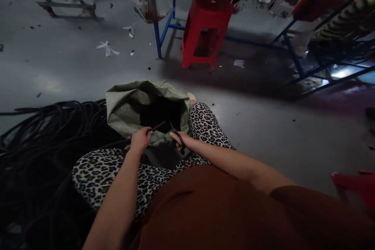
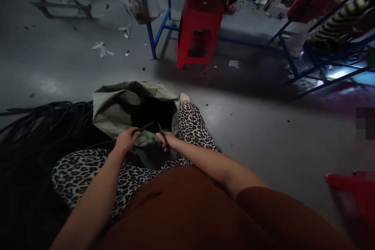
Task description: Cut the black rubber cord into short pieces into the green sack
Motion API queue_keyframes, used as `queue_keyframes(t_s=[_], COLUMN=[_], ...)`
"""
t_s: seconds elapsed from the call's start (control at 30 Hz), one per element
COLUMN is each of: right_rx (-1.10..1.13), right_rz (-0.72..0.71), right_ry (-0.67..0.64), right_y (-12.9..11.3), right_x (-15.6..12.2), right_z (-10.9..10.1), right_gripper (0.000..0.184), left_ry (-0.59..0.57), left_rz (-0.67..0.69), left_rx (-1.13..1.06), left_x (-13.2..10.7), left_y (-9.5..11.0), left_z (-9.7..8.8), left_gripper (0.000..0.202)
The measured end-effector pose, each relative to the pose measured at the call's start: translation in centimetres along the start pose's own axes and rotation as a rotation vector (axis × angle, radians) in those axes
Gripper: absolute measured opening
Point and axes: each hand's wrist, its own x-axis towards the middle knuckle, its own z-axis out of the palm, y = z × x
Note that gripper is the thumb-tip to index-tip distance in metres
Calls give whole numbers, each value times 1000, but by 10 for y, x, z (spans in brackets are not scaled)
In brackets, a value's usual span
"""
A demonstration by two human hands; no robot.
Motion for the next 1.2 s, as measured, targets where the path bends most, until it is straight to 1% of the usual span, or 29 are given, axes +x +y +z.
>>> queue_keyframes(t_s=[0.13,0.27,0.43,0.53,0.77,0.93,1.1,1.2], right_rx=[-56,-84,-64,-59,-48,-29,0,-3], right_rz=[-60,-59,-49,-39,-57,-90,-111,-96], right_ry=[-95,-123,-99,-96,-95,-73,-4,13], right_y=[3,5,-2,-5,-5,-6,-5,-5], right_x=[2,6,3,1,1,1,4,6], right_z=[1,4,5,5,3,1,1,1], right_gripper=[37,39,37,36,36,31,28,28], left_ry=[37,49,18,-11,-26,-4,68,65], left_rz=[12,52,110,113,131,138,128,116], left_rx=[-35,-76,-112,-103,-106,-70,14,22], left_x=[2,2,0,-1,-2,-2,-4,-4], left_y=[-1,-2,0,2,2,2,3,2], left_z=[2,4,6,5,4,3,0,-1], left_gripper=[37,36,36,37,36,37,39,39])
